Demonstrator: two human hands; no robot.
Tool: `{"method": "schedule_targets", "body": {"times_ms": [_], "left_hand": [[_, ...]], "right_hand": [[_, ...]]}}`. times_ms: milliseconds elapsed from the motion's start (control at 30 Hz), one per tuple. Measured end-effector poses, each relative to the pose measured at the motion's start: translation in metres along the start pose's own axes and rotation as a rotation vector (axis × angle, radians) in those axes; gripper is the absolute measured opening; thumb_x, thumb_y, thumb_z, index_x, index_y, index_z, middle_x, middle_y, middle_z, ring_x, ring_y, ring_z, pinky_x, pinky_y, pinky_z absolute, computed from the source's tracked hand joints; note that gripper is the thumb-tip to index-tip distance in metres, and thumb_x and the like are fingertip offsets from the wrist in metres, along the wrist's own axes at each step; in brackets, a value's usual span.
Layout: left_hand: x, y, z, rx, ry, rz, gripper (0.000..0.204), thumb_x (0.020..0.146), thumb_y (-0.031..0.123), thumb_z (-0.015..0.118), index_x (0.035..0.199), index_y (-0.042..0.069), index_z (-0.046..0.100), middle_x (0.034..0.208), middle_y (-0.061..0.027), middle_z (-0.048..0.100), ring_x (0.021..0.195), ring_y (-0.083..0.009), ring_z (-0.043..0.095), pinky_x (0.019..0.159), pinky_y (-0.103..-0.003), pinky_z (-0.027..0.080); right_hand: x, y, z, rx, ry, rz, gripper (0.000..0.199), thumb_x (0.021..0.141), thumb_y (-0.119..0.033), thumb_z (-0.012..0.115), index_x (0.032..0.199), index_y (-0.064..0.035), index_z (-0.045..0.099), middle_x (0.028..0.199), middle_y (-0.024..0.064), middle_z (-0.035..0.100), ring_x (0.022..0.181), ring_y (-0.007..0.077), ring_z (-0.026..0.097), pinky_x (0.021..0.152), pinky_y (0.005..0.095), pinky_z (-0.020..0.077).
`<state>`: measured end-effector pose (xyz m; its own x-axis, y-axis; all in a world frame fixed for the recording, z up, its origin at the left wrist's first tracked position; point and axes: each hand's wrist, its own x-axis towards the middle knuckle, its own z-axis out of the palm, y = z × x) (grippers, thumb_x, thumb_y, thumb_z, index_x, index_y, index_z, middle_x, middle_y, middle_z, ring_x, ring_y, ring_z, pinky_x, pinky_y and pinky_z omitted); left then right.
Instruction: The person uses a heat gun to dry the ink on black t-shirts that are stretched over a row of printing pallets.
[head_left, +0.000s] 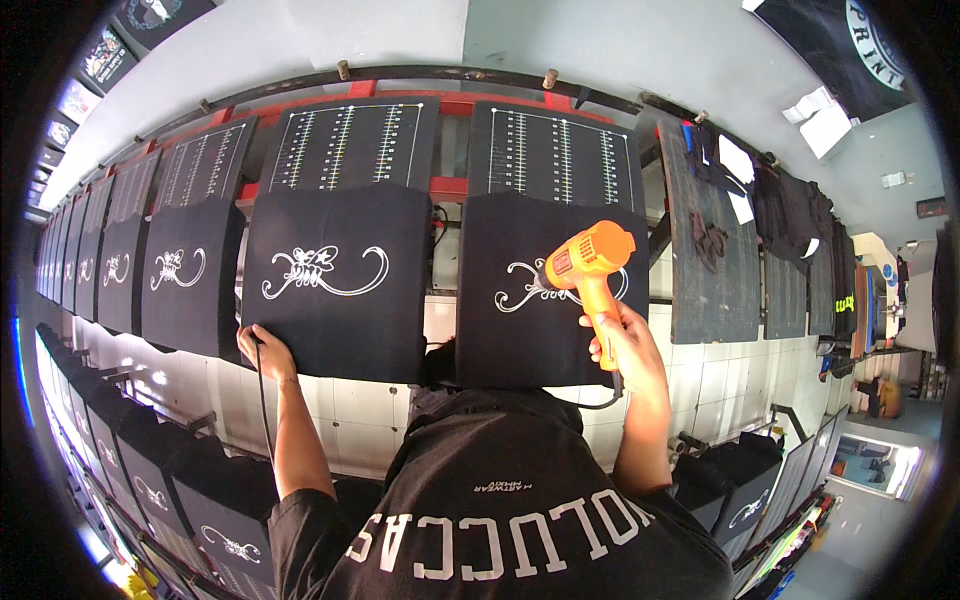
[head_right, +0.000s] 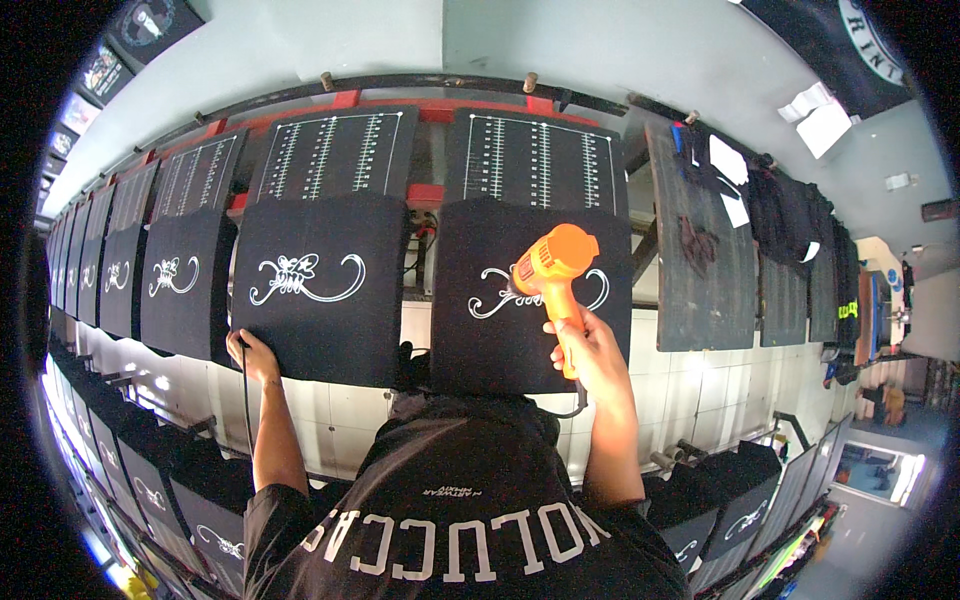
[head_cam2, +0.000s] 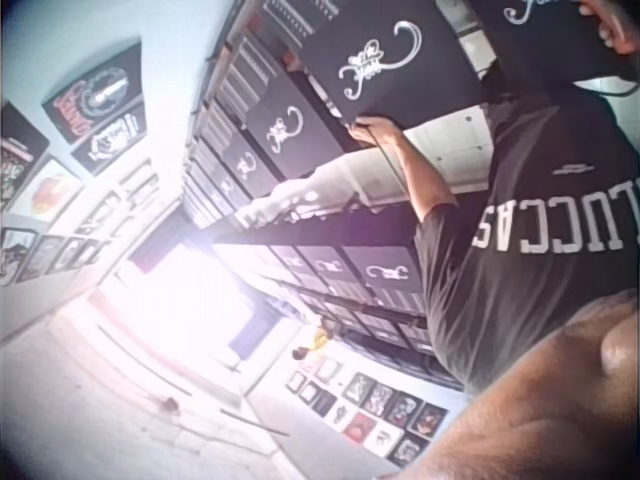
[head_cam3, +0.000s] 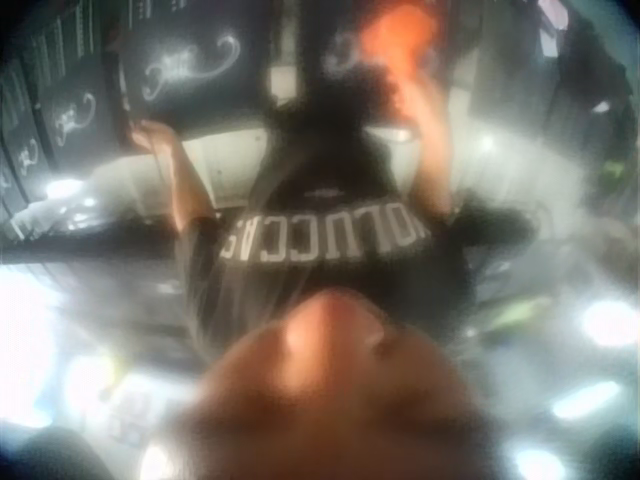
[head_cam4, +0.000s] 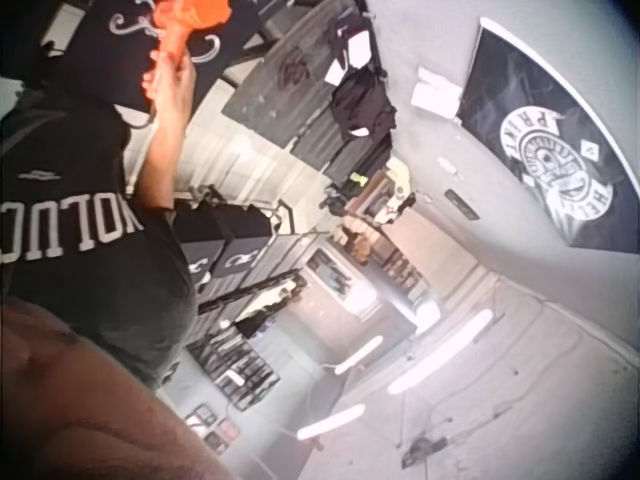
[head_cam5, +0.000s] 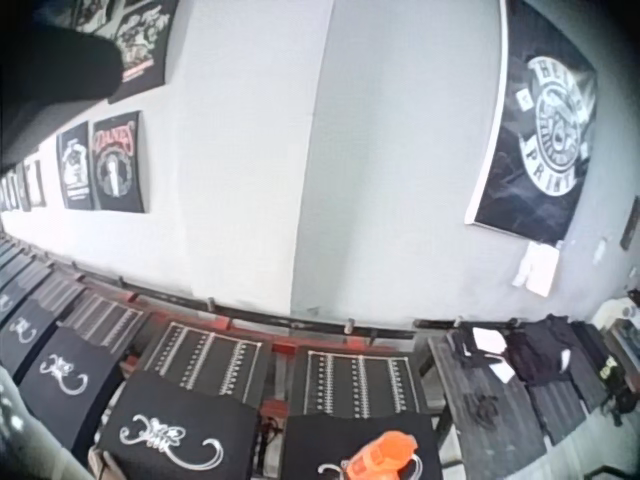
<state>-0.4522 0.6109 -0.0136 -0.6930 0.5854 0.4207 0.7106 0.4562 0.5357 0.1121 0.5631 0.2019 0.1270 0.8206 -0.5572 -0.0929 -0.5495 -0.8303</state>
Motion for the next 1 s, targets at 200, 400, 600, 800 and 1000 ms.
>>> {"method": "schedule_targets", "body": {"times_ms": [200, 400, 600, 800, 1000], "left_hand": [[0.001, -0.007, 0.004, 0.034, -0.009, 0.015, 0.033, 0.098, 0.025, 0.049, 0.110, -0.004, 0.059, 0.130, -0.0160, 0.052, 0.120, -0.0320, 0.050, 0.100, -0.041, 0.041], [0.000, -0.002, 0.003, 0.024, 0.017, 0.020, 0.033, 0.098, 0.025, 0.049, 0.110, -0.004, 0.058, 0.127, -0.0171, 0.053, 0.118, -0.0331, 0.050, 0.099, -0.041, 0.041], [0.000, -0.004, 0.004, 0.020, 0.058, 0.057, 0.033, 0.098, 0.025, 0.050, 0.107, -0.005, 0.058, 0.121, -0.0182, 0.056, 0.114, -0.0346, 0.052, 0.096, -0.043, 0.042], [0.001, -0.008, 0.004, 0.024, -0.004, 0.026, 0.034, 0.098, 0.025, 0.048, 0.110, -0.004, 0.058, 0.130, -0.0162, 0.052, 0.121, -0.0323, 0.049, 0.100, -0.040, 0.040], [0.001, -0.007, 0.004, 0.035, 0.000, 0.002, 0.034, 0.098, 0.025, 0.048, 0.109, -0.005, 0.059, 0.129, -0.0159, 0.052, 0.120, -0.0320, 0.049, 0.100, -0.040, 0.040]], "right_hand": [[-0.003, 0.007, 0.005, -0.072, 0.077, -0.062, 0.039, 0.096, -0.016, 0.055, 0.131, -0.0015, 0.049, 0.098, 0.0076, 0.063, 0.062, 0.0094, 0.057, 0.056, 0.0239, 0.0502], [-0.004, 0.008, 0.002, -0.021, 0.054, -0.061, 0.040, 0.096, -0.018, 0.055, 0.132, -0.0018, 0.049, 0.098, 0.0074, 0.063, 0.062, 0.0095, 0.057, 0.055, 0.0245, 0.0502], [-0.019, 0.010, -0.008, 0.046, 0.026, 0.025, 0.040, 0.095, -0.018, 0.055, 0.131, -0.0015, 0.048, 0.097, 0.0067, 0.062, 0.060, 0.0098, 0.056, 0.054, 0.0252, 0.0499], [-0.028, 0.016, 0.000, -0.043, 0.102, -0.004, 0.043, 0.095, -0.017, 0.056, 0.135, -0.0024, 0.046, 0.098, 0.0067, 0.062, 0.060, 0.0093, 0.056, 0.053, 0.0245, 0.0495], [-0.025, 0.009, 0.009, -0.002, 0.013, 0.020, 0.043, 0.096, -0.016, 0.056, 0.135, -0.0027, 0.046, 0.095, 0.0056, 0.063, 0.060, 0.0084, 0.056, 0.053, 0.0237, 0.0496]]}}
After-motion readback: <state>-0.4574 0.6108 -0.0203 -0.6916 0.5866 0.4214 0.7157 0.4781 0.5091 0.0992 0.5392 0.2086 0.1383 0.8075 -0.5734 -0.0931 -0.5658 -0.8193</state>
